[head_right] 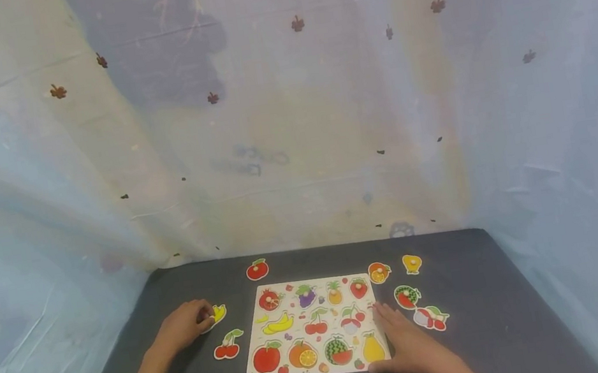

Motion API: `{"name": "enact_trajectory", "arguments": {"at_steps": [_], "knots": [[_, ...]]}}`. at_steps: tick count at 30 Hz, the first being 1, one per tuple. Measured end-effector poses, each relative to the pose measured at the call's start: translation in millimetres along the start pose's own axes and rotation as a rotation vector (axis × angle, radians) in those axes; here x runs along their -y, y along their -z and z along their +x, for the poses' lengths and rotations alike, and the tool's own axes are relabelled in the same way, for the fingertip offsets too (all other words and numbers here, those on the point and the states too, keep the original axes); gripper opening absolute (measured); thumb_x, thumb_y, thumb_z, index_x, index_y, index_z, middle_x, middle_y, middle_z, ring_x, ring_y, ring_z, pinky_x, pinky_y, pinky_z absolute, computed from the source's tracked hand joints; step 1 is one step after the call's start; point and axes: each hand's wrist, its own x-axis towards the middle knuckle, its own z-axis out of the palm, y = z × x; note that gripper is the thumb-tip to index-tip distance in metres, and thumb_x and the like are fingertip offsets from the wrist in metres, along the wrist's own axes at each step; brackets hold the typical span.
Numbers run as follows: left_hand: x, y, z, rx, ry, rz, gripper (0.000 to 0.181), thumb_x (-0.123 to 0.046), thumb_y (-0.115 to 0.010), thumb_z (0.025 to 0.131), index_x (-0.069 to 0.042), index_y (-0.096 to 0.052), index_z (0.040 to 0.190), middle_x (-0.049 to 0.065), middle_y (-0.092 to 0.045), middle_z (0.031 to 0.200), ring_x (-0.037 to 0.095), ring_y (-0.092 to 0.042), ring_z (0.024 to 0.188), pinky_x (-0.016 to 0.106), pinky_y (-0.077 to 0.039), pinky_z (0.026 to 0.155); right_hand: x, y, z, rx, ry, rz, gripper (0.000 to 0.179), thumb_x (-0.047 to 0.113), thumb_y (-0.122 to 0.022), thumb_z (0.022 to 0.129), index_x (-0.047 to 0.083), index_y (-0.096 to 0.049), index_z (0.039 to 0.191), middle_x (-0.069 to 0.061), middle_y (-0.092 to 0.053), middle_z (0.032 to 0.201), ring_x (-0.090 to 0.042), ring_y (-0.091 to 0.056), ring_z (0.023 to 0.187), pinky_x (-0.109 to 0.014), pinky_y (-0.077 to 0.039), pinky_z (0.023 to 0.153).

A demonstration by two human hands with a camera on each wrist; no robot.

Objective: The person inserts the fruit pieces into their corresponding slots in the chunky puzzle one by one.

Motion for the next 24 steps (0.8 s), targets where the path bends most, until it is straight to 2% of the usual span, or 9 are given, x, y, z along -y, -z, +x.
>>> {"name": "enact_trajectory", "arguments": {"at_steps": [8,24], "knots": [[-5.0,1.0,2.3,-0.035,-0.006,0.019,0.010,-0.020,-0.082,0.097,-0.018,-0.073,0.101,-0.006,-0.062,0.090,0.012,-0.056,0.081,0.042,-0.053,0.075,1.7,1.4,0.5,-0.002,0.003,0.000,0.126,0.067,-0.089,0.077,0.000,-0.031,0.168,-0.020,-0.027,0.175,-0.048,-0.024,0.160,-0.071,-0.023,0.125],[-21.4,2.8,3.2,-0.082,-0.027,-0.016,0.009,-0.022,-0.082,0.098,-0.019,-0.076,0.104,-0.007,-0.064,0.093,0.011,-0.058,0.084,0.041,-0.055,0.077,8.3,5.4,-1.7,0.019,-0.010,0.009,0.123,0.062,-0.090,0.079,-0.002,-0.031,0.167,-0.022,-0.027,0.175,-0.049,-0.024,0.160,-0.069,-0.021,0.126]]}}
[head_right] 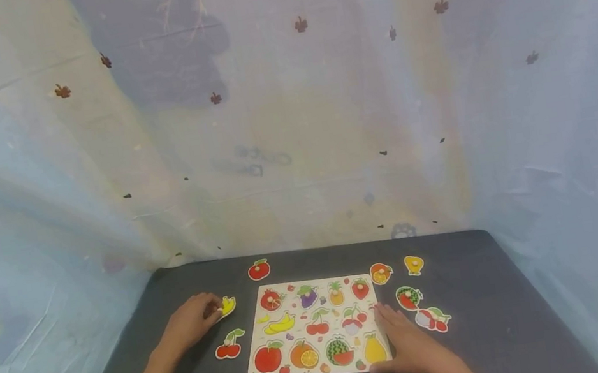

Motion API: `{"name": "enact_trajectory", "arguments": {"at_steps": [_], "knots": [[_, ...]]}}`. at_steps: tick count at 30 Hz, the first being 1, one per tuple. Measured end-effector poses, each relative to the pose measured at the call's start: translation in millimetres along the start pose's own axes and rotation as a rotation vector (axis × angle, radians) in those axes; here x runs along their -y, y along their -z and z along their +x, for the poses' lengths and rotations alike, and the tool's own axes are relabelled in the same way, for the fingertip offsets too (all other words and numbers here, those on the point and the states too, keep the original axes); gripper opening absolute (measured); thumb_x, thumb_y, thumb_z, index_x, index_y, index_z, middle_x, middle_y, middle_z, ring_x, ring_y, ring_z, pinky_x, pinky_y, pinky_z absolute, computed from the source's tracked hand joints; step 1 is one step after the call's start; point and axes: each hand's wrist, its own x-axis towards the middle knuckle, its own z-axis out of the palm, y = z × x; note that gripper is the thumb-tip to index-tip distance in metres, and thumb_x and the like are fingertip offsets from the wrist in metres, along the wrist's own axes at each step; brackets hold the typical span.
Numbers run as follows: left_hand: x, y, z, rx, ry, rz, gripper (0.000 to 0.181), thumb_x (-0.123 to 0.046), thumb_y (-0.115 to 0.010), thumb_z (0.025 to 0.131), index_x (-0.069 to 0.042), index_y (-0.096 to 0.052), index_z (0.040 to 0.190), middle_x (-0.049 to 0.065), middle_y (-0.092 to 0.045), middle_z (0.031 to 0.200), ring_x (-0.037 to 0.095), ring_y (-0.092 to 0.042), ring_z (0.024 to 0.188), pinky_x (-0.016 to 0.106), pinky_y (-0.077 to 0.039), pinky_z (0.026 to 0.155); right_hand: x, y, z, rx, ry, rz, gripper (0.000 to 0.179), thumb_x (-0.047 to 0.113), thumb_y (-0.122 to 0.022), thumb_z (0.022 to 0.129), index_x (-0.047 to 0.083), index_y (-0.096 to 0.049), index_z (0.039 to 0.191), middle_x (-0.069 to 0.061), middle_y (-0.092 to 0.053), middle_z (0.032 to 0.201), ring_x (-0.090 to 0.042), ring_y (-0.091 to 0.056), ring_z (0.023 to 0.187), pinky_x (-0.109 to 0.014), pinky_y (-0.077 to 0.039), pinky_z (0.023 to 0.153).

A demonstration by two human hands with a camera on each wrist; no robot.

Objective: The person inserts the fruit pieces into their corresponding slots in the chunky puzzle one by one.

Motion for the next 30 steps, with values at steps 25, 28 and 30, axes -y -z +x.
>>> {"name": "enact_trajectory", "arguments": {"at_steps": [25,28,30], "knots": [[-52.1,1.2,2.0,-0.004,-0.089,-0.004,0.013,-0.022,-0.086,0.094,-0.022,-0.075,0.101,-0.011,-0.064,0.092,0.011,-0.056,0.086,0.037,-0.054,0.078,1.8,0.3,1.0,-0.001,-0.014,-0.017,0.124,0.061,-0.091,0.078,0.000,-0.031,0.168,-0.020,-0.028,0.175,-0.046,-0.026,0.160,-0.068,-0.024,0.126],[-56.2,0.2,2.1,-0.006,-0.103,-0.007,0.013,-0.022,-0.086,0.094,-0.022,-0.076,0.102,-0.011,-0.063,0.092,0.011,-0.055,0.085,0.036,-0.054,0.077,2.5,1.0,0.3,-0.002,-0.013,-0.010,0.124,0.061,-0.091,0.078,0.000,-0.032,0.167,-0.021,-0.028,0.175,-0.046,-0.026,0.160,-0.068,-0.024,0.126],[-58.9,-0.8,2.5,-0.009,-0.113,-0.002,0.013,-0.022,-0.086,0.094,-0.022,-0.076,0.102,-0.011,-0.063,0.091,0.010,-0.055,0.085,0.036,-0.054,0.077,2.4,1.2,0.1,-0.002,-0.009,-0.009,0.124,0.061,-0.091,0.078,-0.001,-0.032,0.167,-0.021,-0.028,0.174,-0.047,-0.026,0.160,-0.068,-0.024,0.126]]}}
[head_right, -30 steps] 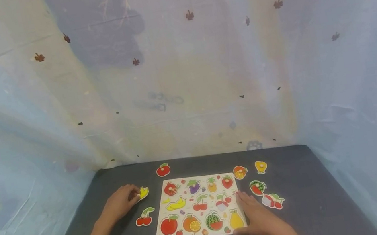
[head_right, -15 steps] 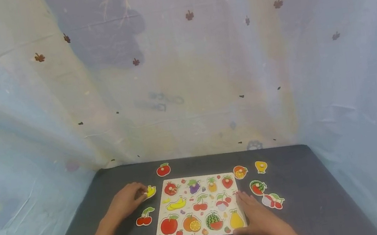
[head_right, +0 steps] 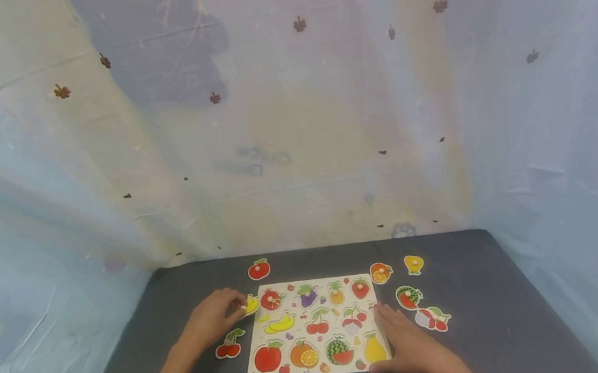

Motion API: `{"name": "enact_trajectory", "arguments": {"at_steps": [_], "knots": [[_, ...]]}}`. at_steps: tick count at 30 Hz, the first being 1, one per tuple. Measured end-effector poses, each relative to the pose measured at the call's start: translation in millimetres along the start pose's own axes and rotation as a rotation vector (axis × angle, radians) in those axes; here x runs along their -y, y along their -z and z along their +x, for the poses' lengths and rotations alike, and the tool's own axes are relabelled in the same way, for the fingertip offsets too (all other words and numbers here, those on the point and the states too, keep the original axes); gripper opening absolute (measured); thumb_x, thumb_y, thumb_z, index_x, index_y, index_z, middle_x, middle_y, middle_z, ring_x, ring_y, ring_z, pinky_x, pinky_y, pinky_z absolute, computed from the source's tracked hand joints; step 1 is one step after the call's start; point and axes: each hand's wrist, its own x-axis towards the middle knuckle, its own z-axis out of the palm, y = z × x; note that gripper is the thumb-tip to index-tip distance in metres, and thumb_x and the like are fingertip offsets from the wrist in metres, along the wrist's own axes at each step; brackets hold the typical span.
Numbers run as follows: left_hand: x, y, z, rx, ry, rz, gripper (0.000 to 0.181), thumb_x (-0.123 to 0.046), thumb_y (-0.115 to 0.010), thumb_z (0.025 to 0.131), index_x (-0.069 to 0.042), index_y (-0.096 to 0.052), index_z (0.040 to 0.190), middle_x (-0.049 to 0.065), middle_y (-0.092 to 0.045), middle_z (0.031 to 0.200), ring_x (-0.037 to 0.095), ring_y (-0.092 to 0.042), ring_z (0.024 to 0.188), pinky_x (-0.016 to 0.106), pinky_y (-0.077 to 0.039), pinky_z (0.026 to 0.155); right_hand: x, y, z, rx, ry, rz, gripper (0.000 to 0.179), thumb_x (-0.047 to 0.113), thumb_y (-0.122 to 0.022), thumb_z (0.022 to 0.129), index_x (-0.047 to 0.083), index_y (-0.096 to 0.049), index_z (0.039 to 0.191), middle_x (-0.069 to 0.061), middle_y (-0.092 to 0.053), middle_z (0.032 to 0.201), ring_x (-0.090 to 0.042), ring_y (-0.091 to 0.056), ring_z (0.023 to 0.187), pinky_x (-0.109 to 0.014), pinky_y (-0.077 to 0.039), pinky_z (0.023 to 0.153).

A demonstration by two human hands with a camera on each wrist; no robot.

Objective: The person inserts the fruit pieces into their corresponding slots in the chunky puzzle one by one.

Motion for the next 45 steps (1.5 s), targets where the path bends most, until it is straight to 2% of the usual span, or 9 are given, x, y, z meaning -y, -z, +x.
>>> {"name": "enact_trajectory", "arguments": {"at_steps": [7,13,18,28,37,45], "knots": [[-7.5,-5.6,2.1,0.013,-0.054,0.008,0.013,-0.024,-0.086,0.095,-0.023,-0.075,0.102,-0.013,-0.063,0.093,0.009,-0.056,0.086,0.034,-0.054,0.076,-0.7,-0.1,-0.1,0.000,0.016,0.011,0.124,0.060,-0.091,0.078,-0.002,-0.031,0.167,-0.022,-0.027,0.174,-0.048,-0.025,0.160,-0.069,-0.023,0.126],[-11.7,-12.7,3.6,0.025,-0.128,0.003,0.014,-0.026,-0.085,0.095,-0.024,-0.073,0.103,-0.013,-0.064,0.096,0.009,-0.057,0.089,0.034,-0.054,0.077,-0.2,0.4,-0.2,-0.001,0.027,0.019,0.124,0.059,-0.091,0.079,-0.004,-0.031,0.166,-0.024,-0.027,0.174,-0.049,-0.025,0.159,-0.069,-0.022,0.126],[-17.6,-17.7,5.6,0.040,-0.174,0.014,0.016,-0.026,-0.086,0.095,-0.023,-0.073,0.103,-0.012,-0.063,0.096,0.008,-0.056,0.087,0.031,-0.054,0.075,-0.7,-0.3,0.4,0.003,0.007,0.013,0.124,0.060,-0.091,0.078,-0.003,-0.031,0.166,-0.023,-0.027,0.174,-0.048,-0.025,0.160,-0.068,-0.022,0.127],[-31.8,-21.6,10.2,0.087,-0.197,0.019,0.010,-0.024,-0.083,0.097,-0.024,-0.074,0.102,-0.012,-0.065,0.096,0.009,-0.057,0.088,0.031,-0.054,0.075,-3.3,-1.9,1.7,0.004,-0.007,0.004,0.125,0.063,-0.091,0.078,-0.002,-0.032,0.167,-0.022,-0.027,0.174,-0.048,-0.024,0.160,-0.067,-0.022,0.127],[-35.1,-30.7,13.4,0.138,-0.215,0.004,0.009,-0.027,-0.082,0.098,-0.025,-0.074,0.101,-0.014,-0.066,0.093,0.007,-0.054,0.085,0.030,-0.053,0.074,-3.8,-3.5,2.7,-0.005,-0.015,-0.003,0.126,0.063,-0.092,0.076,-0.001,-0.033,0.167,-0.021,-0.028,0.174,-0.046,-0.026,0.160,-0.067,-0.024,0.126],[-35.9,-38.8,14.1,0.140,-0.245,0.000,0.009,-0.029,-0.082,0.098,-0.025,-0.074,0.100,-0.014,-0.065,0.092,0.005,-0.055,0.085,0.029,-0.054,0.074,-2.6,-3.4,1.5,-0.008,-0.016,0.014,0.125,0.061,-0.093,0.076,-0.001,-0.032,0.167,-0.021,-0.028,0.174,-0.046,-0.025,0.160,-0.067,-0.024,0.126]]}}
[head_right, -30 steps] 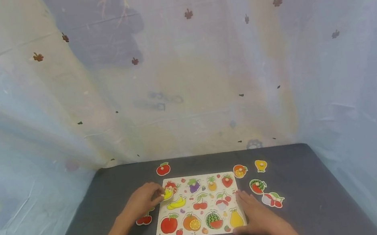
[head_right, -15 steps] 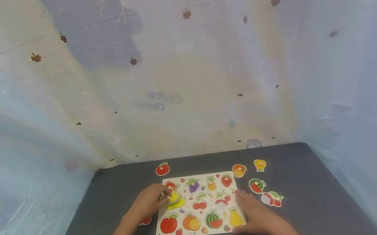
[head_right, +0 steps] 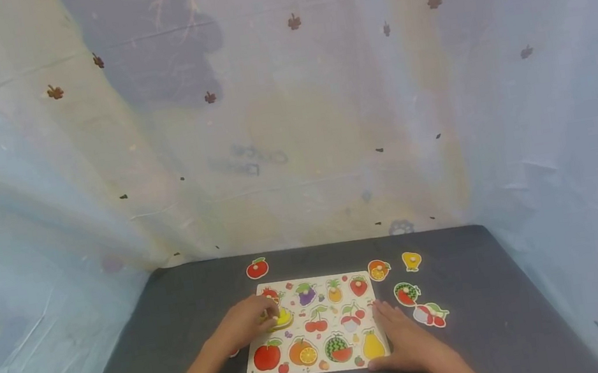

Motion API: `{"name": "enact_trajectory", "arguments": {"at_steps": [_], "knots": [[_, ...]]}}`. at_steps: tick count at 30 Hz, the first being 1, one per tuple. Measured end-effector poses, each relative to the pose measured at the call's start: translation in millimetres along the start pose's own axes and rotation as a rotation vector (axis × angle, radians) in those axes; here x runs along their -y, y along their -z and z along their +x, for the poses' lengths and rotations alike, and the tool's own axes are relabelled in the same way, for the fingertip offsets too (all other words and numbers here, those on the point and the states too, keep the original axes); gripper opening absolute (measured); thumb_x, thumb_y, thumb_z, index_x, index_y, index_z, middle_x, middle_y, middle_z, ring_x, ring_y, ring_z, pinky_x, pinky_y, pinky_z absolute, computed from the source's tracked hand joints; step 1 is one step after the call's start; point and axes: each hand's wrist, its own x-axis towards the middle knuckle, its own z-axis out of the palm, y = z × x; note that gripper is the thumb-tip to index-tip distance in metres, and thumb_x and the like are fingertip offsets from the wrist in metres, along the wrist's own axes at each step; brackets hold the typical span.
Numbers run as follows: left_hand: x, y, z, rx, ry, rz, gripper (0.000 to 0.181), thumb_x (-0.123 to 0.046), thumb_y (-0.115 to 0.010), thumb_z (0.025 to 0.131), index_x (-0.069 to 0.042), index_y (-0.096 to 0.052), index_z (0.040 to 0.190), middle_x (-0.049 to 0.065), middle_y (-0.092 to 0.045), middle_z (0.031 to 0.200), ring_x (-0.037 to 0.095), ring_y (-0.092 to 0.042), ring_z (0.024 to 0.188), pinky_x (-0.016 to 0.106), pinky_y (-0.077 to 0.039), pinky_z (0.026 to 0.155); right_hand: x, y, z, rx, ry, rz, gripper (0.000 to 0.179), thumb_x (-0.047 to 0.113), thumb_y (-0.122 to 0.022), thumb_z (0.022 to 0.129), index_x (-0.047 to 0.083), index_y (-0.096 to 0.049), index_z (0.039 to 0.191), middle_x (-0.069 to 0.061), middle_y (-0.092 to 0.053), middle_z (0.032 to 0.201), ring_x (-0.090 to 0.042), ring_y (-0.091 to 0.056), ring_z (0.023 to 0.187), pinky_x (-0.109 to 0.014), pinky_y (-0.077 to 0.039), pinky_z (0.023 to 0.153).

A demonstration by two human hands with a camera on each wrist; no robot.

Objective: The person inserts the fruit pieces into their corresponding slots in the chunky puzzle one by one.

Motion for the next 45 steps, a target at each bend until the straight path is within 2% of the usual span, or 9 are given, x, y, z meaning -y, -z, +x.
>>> {"name": "enact_trajectory", "arguments": {"at_steps": [10,19,31,39,45], "knots": [[-3.9,-3.8,0.6,0.022,-0.007,-0.020,0.009,-0.027,-0.082,0.099,-0.024,-0.073,0.099,-0.013,-0.066,0.092,0.006,-0.058,0.084,0.030,-0.055,0.075,-3.3,-2.2,1.2,0.005,-0.001,0.003,0.126,0.064,-0.091,0.076,-0.001,-0.033,0.166,-0.022,-0.028,0.174,-0.048,-0.025,0.160,-0.067,-0.022,0.127],[-6.2,-4.8,-1.5,0.017,-0.008,-0.016,0.010,-0.026,-0.082,0.099,-0.022,-0.073,0.100,-0.012,-0.066,0.092,0.006,-0.058,0.084,0.030,-0.056,0.075,-0.7,-1.0,1.2,0.012,-0.023,-0.003,0.126,0.064,-0.092,0.075,0.000,-0.033,0.167,-0.022,-0.027,0.175,-0.048,-0.024,0.160,-0.067,-0.022,0.128],[-4.8,-6.9,-1.9,0.011,0.003,-0.032,0.011,-0.026,-0.082,0.098,-0.023,-0.072,0.099,-0.013,-0.064,0.091,0.005,-0.055,0.082,0.029,-0.054,0.073,2.5,0.9,0.1,0.010,-0.012,0.001,0.125,0.061,-0.092,0.077,-0.001,-0.032,0.167,-0.022,-0.027,0.174,-0.048,-0.024,0.160,-0.066,-0.020,0.128],[-0.9,-9.8,-1.8,0.011,0.035,-0.043,0.013,-0.030,-0.082,0.098,-0.024,-0.072,0.105,-0.013,-0.064,0.096,0.005,-0.055,0.085,0.031,-0.055,0.076,2.2,1.1,0.4,0.009,-0.006,0.008,0.125,0.061,-0.092,0.077,-0.001,-0.032,0.167,-0.022,-0.026,0.175,-0.049,-0.024,0.160,-0.067,-0.020,0.128],[3.4,-6.7,-3.6,0.009,0.077,-0.022,0.013,-0.035,-0.080,0.099,-0.025,-0.074,0.106,-0.012,-0.066,0.100,0.007,-0.057,0.090,0.034,-0.057,0.080,1.7,2.1,0.0,0.005,0.006,0.025,0.124,0.059,-0.093,0.077,-0.001,-0.032,0.167,-0.023,-0.026,0.175,-0.050,-0.022,0.160,-0.068,-0.019,0.128]]}}
